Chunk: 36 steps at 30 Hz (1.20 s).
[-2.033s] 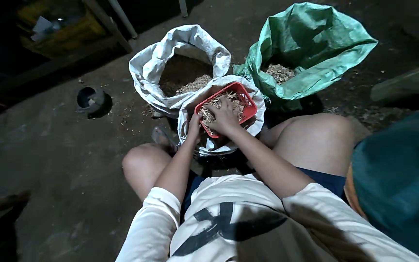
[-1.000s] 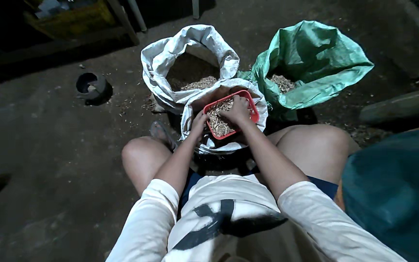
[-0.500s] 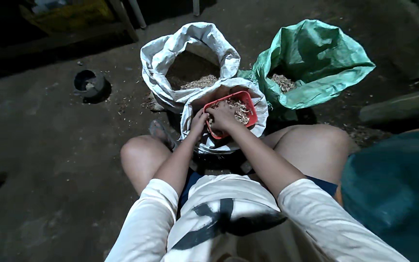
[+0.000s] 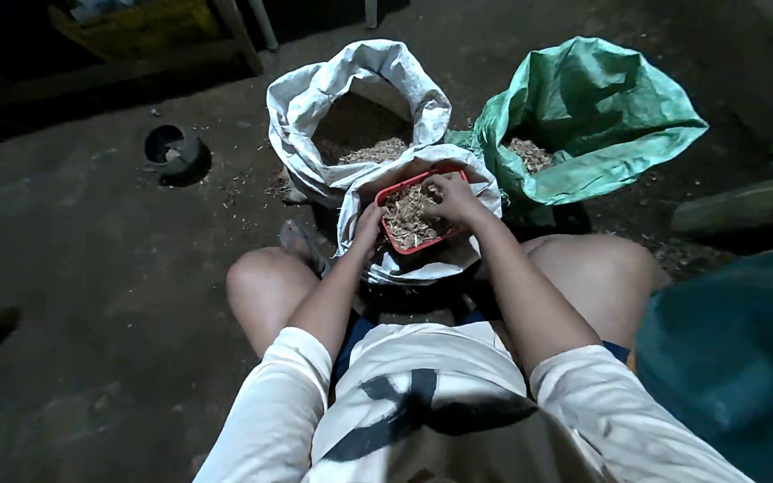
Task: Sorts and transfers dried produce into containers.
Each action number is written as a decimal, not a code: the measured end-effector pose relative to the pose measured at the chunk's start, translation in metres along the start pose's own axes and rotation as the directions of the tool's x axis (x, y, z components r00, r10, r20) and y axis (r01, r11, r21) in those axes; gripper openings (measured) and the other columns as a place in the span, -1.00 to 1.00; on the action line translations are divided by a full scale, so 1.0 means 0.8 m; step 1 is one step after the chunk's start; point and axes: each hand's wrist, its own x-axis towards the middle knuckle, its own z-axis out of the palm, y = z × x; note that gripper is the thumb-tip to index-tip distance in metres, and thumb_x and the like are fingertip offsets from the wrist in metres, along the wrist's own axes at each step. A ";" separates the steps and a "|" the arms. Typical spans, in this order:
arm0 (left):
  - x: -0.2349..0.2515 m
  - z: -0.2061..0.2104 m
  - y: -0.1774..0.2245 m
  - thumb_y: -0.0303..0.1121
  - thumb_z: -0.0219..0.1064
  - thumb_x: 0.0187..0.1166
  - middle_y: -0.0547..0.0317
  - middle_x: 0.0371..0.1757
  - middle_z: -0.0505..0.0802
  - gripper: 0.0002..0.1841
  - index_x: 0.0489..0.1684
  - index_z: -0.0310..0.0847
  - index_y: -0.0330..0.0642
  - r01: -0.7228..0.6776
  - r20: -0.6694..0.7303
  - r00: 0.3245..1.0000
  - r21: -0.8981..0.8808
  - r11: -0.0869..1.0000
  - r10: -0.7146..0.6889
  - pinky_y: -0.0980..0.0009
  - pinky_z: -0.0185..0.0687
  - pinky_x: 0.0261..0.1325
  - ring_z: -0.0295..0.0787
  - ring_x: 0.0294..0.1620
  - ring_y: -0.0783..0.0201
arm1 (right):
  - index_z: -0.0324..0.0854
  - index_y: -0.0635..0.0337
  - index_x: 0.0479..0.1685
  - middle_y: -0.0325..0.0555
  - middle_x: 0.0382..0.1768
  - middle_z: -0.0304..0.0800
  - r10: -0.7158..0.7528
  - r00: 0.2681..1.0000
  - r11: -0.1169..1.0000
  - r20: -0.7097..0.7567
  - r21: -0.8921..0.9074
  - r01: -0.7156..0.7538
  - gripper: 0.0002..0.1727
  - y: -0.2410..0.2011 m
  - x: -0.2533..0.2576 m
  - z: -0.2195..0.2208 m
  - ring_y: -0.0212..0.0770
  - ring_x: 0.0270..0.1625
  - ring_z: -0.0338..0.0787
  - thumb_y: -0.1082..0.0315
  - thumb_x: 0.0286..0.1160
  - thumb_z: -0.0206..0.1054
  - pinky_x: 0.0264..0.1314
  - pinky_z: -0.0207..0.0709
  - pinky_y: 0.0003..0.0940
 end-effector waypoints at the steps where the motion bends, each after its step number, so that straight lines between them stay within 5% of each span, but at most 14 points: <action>1: 0.002 0.000 -0.001 -0.04 0.04 0.76 -0.10 0.42 0.64 -0.43 0.76 0.25 0.05 -0.014 0.013 1.000 0.001 1.000 0.014 0.05 0.64 0.13 0.65 0.21 0.06 | 0.61 -0.07 0.51 0.50 0.58 0.36 0.045 0.999 0.999 0.017 -0.014 -0.045 -0.20 0.007 0.006 -0.003 0.56 0.53 0.44 0.05 0.13 0.78 0.41 0.40 0.55; 4: 0.008 0.001 -0.006 -0.10 0.06 0.74 -0.11 0.45 0.65 -0.42 0.77 0.24 0.04 -0.065 0.048 0.997 0.021 0.998 0.064 0.04 0.63 0.18 0.65 0.24 0.05 | 0.48 -0.05 0.65 0.60 0.58 0.33 0.137 0.986 0.990 0.094 -0.036 -0.134 -0.01 0.002 0.017 0.005 0.63 0.57 0.39 -0.11 0.08 0.77 0.44 0.33 0.62; 7: 0.001 0.000 0.000 -0.11 0.06 0.74 -0.13 0.53 0.60 -0.42 0.77 0.26 0.03 -0.057 0.021 0.998 0.066 0.996 0.055 -0.03 0.58 0.24 0.61 0.33 -0.01 | 0.58 -0.05 0.56 0.59 0.54 0.36 0.087 0.992 0.994 0.087 -0.070 -0.081 -0.06 -0.015 0.018 0.033 0.62 0.56 0.39 -0.13 0.02 0.79 0.45 0.35 0.60; 12: 0.002 -0.004 -0.001 -0.06 0.04 0.75 -0.10 0.37 0.69 -0.47 0.68 0.35 0.01 -0.049 -0.002 0.999 0.098 0.994 0.049 0.04 0.60 0.13 0.66 0.19 0.07 | 0.56 -0.34 0.58 0.52 0.57 0.34 -0.028 0.984 0.982 0.178 -0.177 0.060 -0.08 -0.043 0.004 0.050 0.59 0.56 0.37 -0.04 -0.01 0.82 0.35 0.39 0.61; 17: -0.001 0.000 0.003 -0.02 0.03 0.77 -0.14 0.41 0.66 -0.47 0.67 0.37 0.02 -0.024 -0.020 0.999 0.104 0.994 0.026 -0.03 0.59 0.16 0.64 0.25 0.00 | 0.42 -0.33 0.72 0.57 0.71 0.09 -0.043 0.969 0.970 0.244 -0.222 0.099 0.06 -0.063 -0.005 0.057 0.64 0.69 0.18 0.21 -0.03 0.83 0.40 0.36 0.63; 24: 0.003 -0.002 -0.003 -0.01 0.00 0.80 -0.08 0.33 0.68 -0.49 0.62 0.39 -0.01 -0.011 -0.043 0.999 0.107 0.994 0.015 0.06 0.58 0.10 0.63 0.17 0.08 | 0.51 -0.26 0.64 0.43 0.77 0.06 -0.027 0.969 0.963 0.246 -0.254 0.091 -0.05 -0.070 -0.006 0.068 0.62 0.72 0.15 0.25 0.01 0.80 0.35 0.32 0.69; 32: 0.011 0.000 -0.007 -0.02 0.07 0.76 -0.09 0.33 0.67 -0.46 0.67 0.34 0.03 0.032 -0.031 0.999 0.023 0.999 -0.032 0.02 0.62 0.10 0.64 0.15 0.04 | 0.70 -0.09 0.43 0.45 0.61 0.31 -0.054 0.984 0.971 0.168 -0.223 0.091 -0.32 -0.050 0.012 0.064 0.57 0.53 0.42 0.40 0.12 0.66 0.30 0.52 0.52; 36: 0.014 0.001 -0.006 -0.02 0.01 0.80 -0.08 0.25 0.69 -0.51 0.60 0.37 -0.02 0.060 -0.036 0.998 -0.017 0.998 -0.061 0.05 0.64 0.04 0.67 0.08 0.06 | 0.67 0.07 0.46 0.41 0.59 0.39 -0.056 0.991 0.998 0.120 -0.013 0.058 -0.34 -0.036 0.014 0.020 0.45 0.46 0.57 0.40 0.21 0.65 0.39 0.51 0.45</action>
